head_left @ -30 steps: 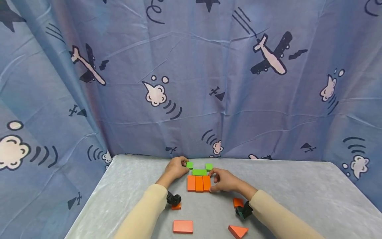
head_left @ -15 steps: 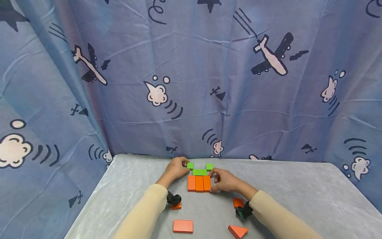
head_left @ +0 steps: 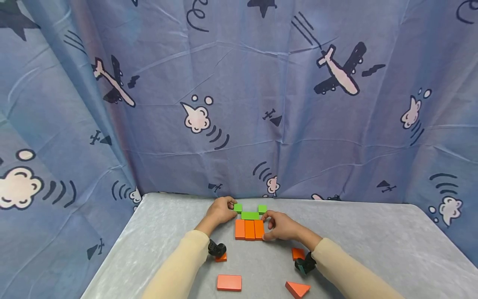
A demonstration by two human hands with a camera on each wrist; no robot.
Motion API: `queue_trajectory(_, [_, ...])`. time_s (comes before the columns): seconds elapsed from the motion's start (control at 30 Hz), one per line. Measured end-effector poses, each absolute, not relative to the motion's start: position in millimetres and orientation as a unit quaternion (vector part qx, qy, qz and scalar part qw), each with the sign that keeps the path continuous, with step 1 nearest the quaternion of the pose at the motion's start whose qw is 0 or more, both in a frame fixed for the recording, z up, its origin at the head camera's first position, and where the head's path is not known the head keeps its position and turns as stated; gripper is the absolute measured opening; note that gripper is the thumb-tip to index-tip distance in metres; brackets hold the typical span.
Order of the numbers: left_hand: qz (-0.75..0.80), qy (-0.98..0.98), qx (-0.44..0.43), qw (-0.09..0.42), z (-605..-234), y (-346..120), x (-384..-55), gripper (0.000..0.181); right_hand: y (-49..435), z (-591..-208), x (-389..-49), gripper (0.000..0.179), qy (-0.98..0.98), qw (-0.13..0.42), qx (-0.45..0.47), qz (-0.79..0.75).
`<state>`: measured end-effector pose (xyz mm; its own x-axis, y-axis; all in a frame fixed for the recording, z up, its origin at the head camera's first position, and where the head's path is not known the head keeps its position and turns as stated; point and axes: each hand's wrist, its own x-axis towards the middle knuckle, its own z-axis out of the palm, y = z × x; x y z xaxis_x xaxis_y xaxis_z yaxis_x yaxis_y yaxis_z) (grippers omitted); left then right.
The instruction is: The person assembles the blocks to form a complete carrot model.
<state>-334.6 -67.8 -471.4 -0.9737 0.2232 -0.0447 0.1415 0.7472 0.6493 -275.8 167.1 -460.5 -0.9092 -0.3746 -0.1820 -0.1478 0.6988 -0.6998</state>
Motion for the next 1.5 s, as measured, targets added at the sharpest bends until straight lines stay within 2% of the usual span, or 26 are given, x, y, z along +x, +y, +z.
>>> queue_trajectory(0.27, [0.350, 0.929, 0.102, 0.068, -461.9, -75.6, -328.2, 0.044, 167.6, -461.6, -278.8, 0.046, 0.908, 0.155, -0.149, -0.359])
queue_trajectory(0.5, [0.326, 0.934, 0.129, 0.073, -449.7, -90.7, -309.5, 0.045, 168.6, -464.4, -282.3, 0.047, 0.908, 0.154, -0.148, -0.359])
queue_trajectory(0.8, [0.340, 0.921, 0.179, 0.070, -442.4, -109.7, -272.3, 0.037, 168.5, -466.0, -284.0, 0.046, 0.907, 0.161, -0.137, -0.365])
queue_trajectory(1.13, [0.342, 0.912, 0.209, 0.089, -451.9, -123.2, -236.9, 0.029, 168.0, -465.9, -282.6, 0.046, 0.905, 0.161, -0.138, -0.369])
queue_trajectory(1.5, [0.316, 0.921, 0.213, 0.077, -461.4, -130.9, -216.4, 0.029, 166.0, -464.1, -279.6, 0.046, 0.900, 0.170, -0.128, -0.380])
